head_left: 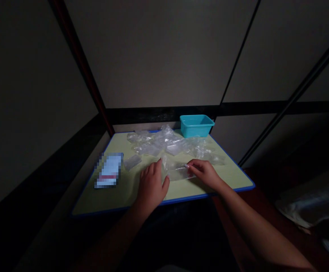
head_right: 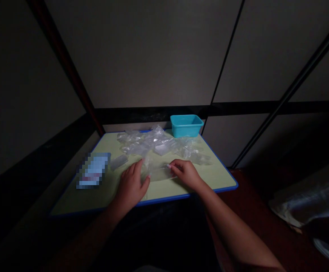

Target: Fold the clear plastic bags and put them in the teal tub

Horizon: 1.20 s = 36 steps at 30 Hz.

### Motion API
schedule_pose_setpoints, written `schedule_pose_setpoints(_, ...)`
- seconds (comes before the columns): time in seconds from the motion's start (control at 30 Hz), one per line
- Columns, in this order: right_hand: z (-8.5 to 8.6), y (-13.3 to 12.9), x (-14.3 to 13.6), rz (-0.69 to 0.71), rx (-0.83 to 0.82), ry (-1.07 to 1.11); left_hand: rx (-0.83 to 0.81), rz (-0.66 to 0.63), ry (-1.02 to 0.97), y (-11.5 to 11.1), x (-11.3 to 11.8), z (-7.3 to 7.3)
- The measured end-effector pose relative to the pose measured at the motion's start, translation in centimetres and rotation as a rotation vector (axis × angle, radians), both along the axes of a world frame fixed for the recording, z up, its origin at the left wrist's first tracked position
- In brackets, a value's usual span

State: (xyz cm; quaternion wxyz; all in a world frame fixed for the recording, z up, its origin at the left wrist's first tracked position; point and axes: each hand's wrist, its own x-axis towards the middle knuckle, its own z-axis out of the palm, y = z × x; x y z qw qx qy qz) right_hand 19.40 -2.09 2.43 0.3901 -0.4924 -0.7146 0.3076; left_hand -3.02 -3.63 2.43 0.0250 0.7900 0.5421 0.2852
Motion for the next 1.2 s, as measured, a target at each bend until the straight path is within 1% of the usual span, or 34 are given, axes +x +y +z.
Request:
schedule_pose_setpoints(0.07,0.1,-0.1,-0.1,0.001,0.008,-0.002,0.03,0.037,0.013,-0.5,0.8,0.2)
schedule_pose_setpoints(0.17,0.4,-0.4,-0.1,-0.005,0.015,-0.005,-0.039,0.054,0.068,-0.5,1.7,0.3)
schedule_pose_setpoints(0.23,0.6,-0.5,0.0,-0.01,0.02,-0.008,-0.086,0.053,0.107,-0.2,1.8,0.2)
schedule_pose_setpoints(0.33,0.7,-0.5,0.2,-0.012,0.041,-0.006,-0.117,0.034,0.126,0.5,1.1,0.0)
schedule_pose_setpoints(0.43,0.6,-0.3,0.4,-0.017,0.054,-0.01,-0.14,-0.035,0.081,1.1,-0.6,0.0)
schedule_pose_setpoints(0.5,0.4,-0.3,0.6,-0.02,0.054,-0.013,-0.182,-0.086,0.027,1.5,-2.1,0.1)
schedule_pose_setpoints(0.63,-0.1,-0.3,0.8,-0.011,0.019,0.033,-0.347,-0.21,-0.108,2.0,-5.2,0.4)
schedule_pose_setpoints(0.73,-0.4,-0.2,0.8,0.007,-0.035,0.109,-0.47,-0.247,-0.21,2.3,-7.0,0.8)
schedule_pose_setpoints(0.87,-0.4,0.5,0.5,0.025,-0.135,0.186,-0.673,-0.223,-0.438,2.7,-7.8,1.1)
schedule_pose_setpoints(0.97,-0.5,1.1,0.4,0.013,-0.19,0.196,-0.822,-0.199,-0.653,3.0,-7.8,0.9)
schedule_pose_setpoints(1.03,-0.8,1.4,0.3,-0.012,-0.216,0.181,-0.889,-0.19,-0.721,3.1,-7.7,0.7)
schedule_pose_setpoints(1.1,-1.1,1.6,0.3,-0.018,-0.268,0.163,-0.884,-0.186,-0.692,3.1,-7.6,0.7)
schedule_pose_setpoints(1.13,-1.3,1.6,0.3,-0.013,-0.295,0.146,-0.838,-0.175,-0.651,3.1,-7.5,0.8)
schedule_pose_setpoints(1.2,-1.6,1.7,0.1,-0.003,-0.316,0.078,-0.682,-0.13,-0.537,3.0,-7.0,1.3)
